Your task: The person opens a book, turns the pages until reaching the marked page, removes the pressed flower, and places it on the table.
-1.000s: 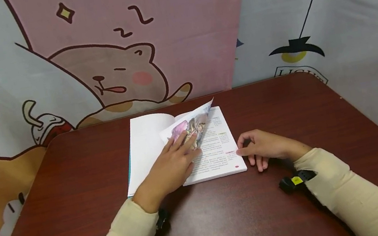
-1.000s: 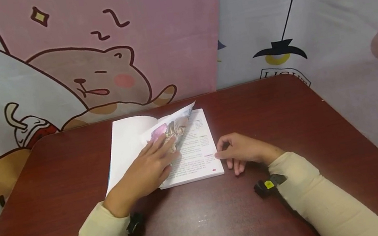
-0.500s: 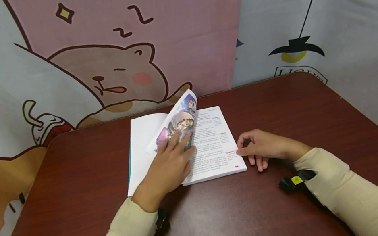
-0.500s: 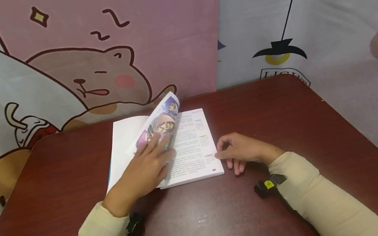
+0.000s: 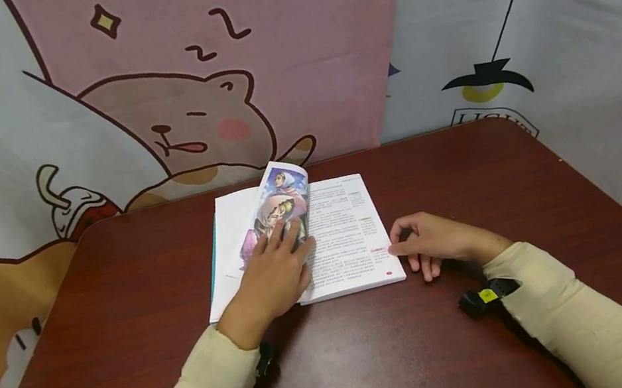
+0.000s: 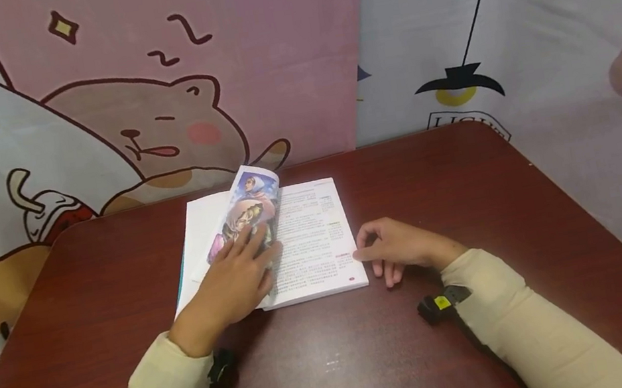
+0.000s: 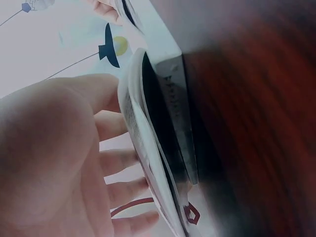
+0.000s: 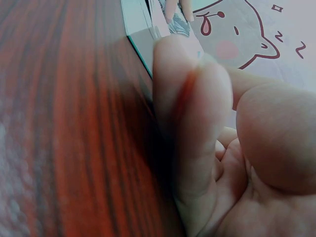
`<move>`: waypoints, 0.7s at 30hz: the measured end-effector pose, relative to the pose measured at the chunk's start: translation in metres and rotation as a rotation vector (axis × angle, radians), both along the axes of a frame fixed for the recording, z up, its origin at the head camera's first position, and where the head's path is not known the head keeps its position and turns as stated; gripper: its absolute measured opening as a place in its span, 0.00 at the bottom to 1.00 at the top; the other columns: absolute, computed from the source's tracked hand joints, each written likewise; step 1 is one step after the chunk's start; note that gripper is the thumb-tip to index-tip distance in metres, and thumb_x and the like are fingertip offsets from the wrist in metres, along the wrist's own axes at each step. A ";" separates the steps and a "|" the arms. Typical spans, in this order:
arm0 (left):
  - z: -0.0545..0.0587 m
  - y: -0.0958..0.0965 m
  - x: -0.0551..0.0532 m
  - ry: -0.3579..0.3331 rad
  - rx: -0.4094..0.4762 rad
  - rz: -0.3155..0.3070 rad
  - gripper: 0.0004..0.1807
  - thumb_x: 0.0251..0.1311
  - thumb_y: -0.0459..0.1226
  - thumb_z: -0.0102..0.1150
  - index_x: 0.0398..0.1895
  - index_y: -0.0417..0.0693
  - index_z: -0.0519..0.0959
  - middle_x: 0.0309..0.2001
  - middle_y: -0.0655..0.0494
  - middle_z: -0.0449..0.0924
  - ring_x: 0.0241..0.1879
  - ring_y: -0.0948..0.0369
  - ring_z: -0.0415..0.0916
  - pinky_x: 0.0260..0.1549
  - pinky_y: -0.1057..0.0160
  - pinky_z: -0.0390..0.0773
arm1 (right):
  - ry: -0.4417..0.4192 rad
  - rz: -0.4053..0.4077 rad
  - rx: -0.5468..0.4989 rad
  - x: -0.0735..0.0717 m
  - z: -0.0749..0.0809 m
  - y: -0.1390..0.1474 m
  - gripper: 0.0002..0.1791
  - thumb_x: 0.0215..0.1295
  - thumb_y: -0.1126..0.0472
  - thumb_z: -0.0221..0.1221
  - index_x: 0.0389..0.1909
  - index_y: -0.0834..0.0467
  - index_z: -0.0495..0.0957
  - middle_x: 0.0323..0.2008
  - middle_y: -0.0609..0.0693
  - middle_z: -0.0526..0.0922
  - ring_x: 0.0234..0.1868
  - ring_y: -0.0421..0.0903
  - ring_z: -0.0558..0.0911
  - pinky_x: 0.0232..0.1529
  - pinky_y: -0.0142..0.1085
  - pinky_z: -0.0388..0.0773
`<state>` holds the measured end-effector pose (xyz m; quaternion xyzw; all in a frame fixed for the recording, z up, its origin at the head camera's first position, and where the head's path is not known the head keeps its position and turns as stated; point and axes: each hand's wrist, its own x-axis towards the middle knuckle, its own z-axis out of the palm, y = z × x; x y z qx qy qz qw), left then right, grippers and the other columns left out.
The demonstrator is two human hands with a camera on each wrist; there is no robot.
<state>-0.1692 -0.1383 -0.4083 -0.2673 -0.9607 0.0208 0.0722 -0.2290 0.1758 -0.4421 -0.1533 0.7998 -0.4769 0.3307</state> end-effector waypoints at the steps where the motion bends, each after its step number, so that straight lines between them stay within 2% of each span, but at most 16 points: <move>1: 0.001 0.000 0.000 0.000 -0.003 0.004 0.25 0.68 0.45 0.58 0.66 0.50 0.76 0.73 0.42 0.65 0.73 0.40 0.61 0.66 0.39 0.67 | 0.000 0.001 -0.001 0.000 0.000 0.000 0.17 0.70 0.54 0.61 0.45 0.63 0.71 0.19 0.53 0.80 0.11 0.44 0.80 0.14 0.36 0.78; 5: 0.001 -0.001 0.000 -0.017 -0.020 0.036 0.25 0.68 0.45 0.56 0.67 0.49 0.75 0.74 0.42 0.63 0.74 0.40 0.59 0.67 0.38 0.66 | -0.004 0.003 -0.001 0.001 0.002 0.000 0.16 0.70 0.54 0.61 0.46 0.63 0.71 0.19 0.53 0.80 0.11 0.44 0.80 0.14 0.36 0.78; 9: -0.001 -0.002 0.000 -0.083 -0.021 0.066 0.26 0.69 0.44 0.54 0.68 0.46 0.73 0.74 0.44 0.63 0.74 0.41 0.59 0.68 0.38 0.64 | 0.001 0.004 0.003 0.001 0.003 -0.001 0.16 0.70 0.54 0.61 0.46 0.63 0.71 0.19 0.53 0.80 0.11 0.44 0.80 0.14 0.36 0.78; 12: -0.002 -0.003 0.001 -0.135 -0.006 0.063 0.27 0.70 0.42 0.53 0.70 0.43 0.70 0.73 0.44 0.65 0.74 0.42 0.60 0.68 0.39 0.63 | -0.001 -0.002 0.008 0.001 0.003 -0.001 0.16 0.70 0.54 0.61 0.45 0.63 0.72 0.18 0.53 0.80 0.11 0.44 0.81 0.14 0.36 0.78; 21: -0.001 -0.001 0.001 -0.178 0.000 0.045 0.28 0.72 0.44 0.52 0.72 0.45 0.68 0.72 0.45 0.67 0.74 0.42 0.60 0.69 0.39 0.63 | -0.002 -0.007 0.012 0.000 0.003 -0.002 0.15 0.70 0.55 0.61 0.45 0.63 0.72 0.18 0.53 0.80 0.11 0.44 0.80 0.14 0.36 0.78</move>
